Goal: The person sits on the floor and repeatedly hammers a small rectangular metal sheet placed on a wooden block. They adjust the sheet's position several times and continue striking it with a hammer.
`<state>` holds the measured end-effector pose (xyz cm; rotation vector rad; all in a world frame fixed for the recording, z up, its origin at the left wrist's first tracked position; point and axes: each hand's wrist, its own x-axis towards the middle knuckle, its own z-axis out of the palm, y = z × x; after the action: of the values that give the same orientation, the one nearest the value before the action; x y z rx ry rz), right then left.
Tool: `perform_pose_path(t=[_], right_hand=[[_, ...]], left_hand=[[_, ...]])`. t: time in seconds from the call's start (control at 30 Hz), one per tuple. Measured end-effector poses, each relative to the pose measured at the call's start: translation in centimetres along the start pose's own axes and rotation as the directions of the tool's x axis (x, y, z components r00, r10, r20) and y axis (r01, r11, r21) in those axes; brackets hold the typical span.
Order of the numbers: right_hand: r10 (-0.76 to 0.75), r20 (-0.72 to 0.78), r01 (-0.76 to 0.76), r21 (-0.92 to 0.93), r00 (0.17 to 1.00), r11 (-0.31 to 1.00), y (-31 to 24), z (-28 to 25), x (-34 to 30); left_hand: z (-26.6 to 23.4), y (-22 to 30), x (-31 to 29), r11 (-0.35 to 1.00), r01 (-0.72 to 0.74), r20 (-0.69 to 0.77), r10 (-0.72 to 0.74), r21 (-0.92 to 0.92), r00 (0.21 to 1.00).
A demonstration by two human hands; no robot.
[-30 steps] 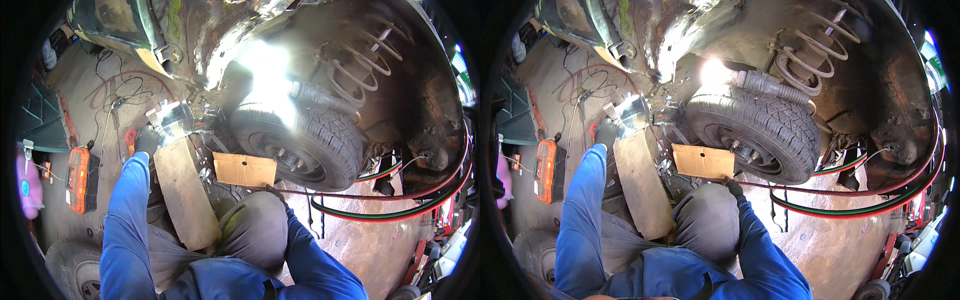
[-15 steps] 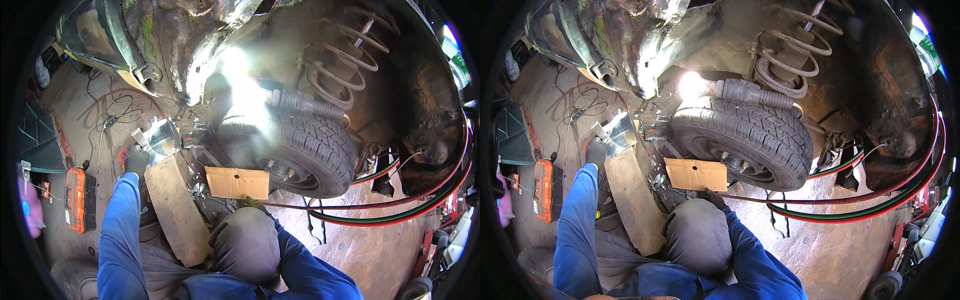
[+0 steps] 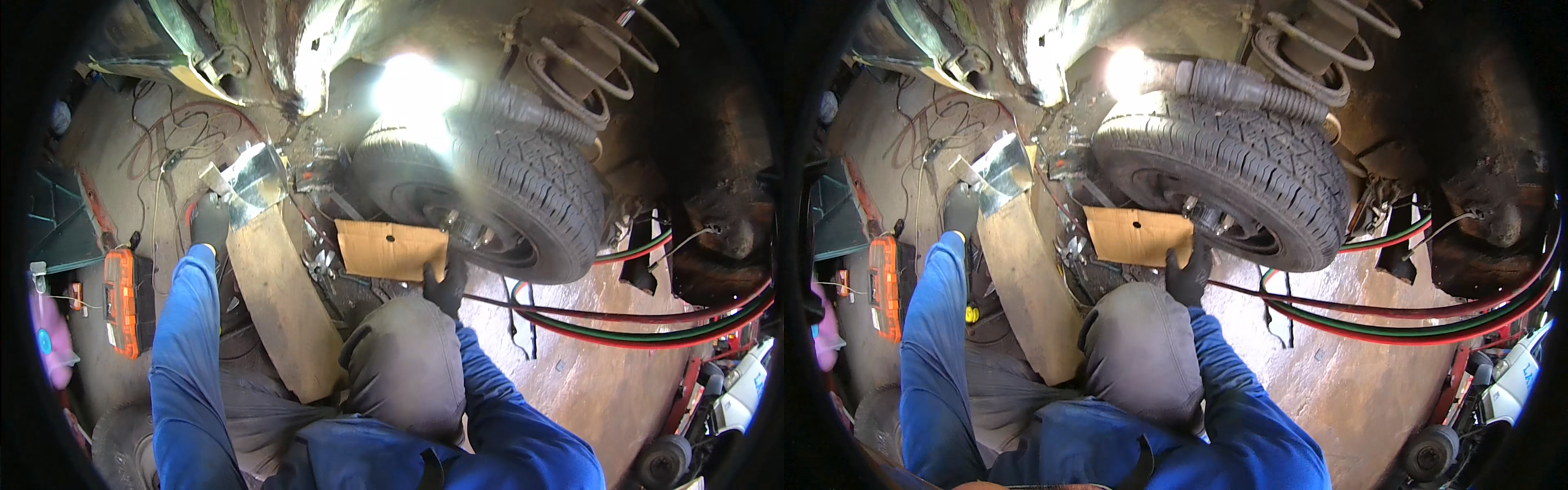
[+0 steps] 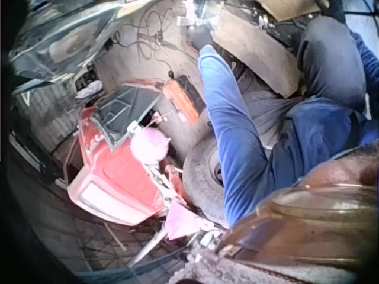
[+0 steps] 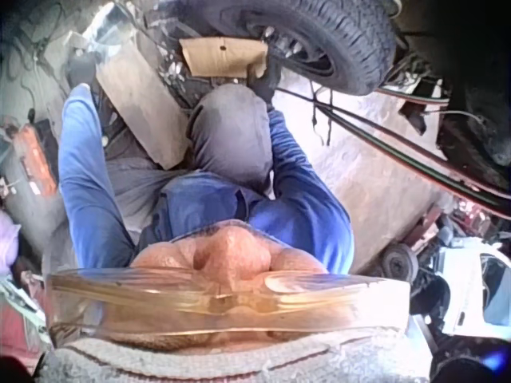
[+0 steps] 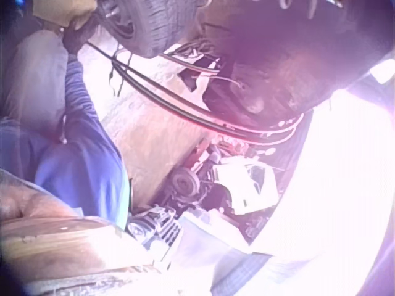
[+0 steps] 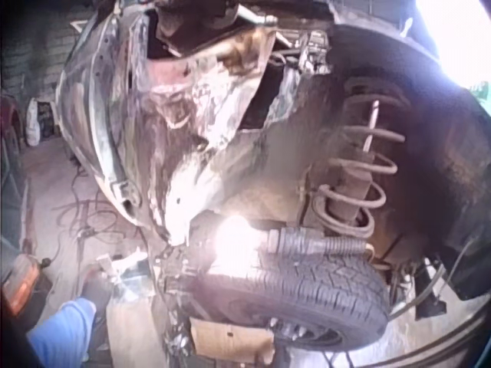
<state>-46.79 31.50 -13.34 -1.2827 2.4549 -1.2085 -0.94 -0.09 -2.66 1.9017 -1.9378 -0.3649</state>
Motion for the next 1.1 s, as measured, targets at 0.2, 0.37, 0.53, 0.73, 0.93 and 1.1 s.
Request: perform_pose_path(t=[0.2,0.37,0.53,0.73,0.93,1.1], right_hand=[[0.536,0.22,-0.413,-0.429,0.815,0.803,2.8,0.0,2.6],[0.312,0.577,-0.216,-0.231,0.755,0.949,0.9,-0.3,3.2],[-0.046,0.564,-0.013,0.101,0.824,0.995,-9.2,-8.9,4.1],[-0.201,0.354,0.017,0.461,0.914,0.887,-19.3,-21.3,6.1],[-0.048,0.082,0.003,0.47,0.995,0.882,-22.4,-29.5,8.5],[-0.663,-0.104,0.606,-0.32,0.741,0.728,-19.2,-34.3,12.6]], left_hand=[[-0.2,1.0,-0.4,0.999,-0.048,-0.103,0.046,-0.017,0.994],[0.1,0.5,0.0,0.999,-0.031,-0.075,0.029,-0.025,0.997],[0.5,0.0,0.2,0.996,-0.09,-0.096,0.09,0.005,0.991],[1.5,-1.5,1.2,0.996,-0.079,-0.03,0.078,-0.051,0.997],[3.0,-2.5,1.5,0.995,-0.07,-0.089,0.063,-0.071,0.994],[3.5,-2.8,1.6,0.993,-0.09,-0.061,0.086,-0.079,0.994]])
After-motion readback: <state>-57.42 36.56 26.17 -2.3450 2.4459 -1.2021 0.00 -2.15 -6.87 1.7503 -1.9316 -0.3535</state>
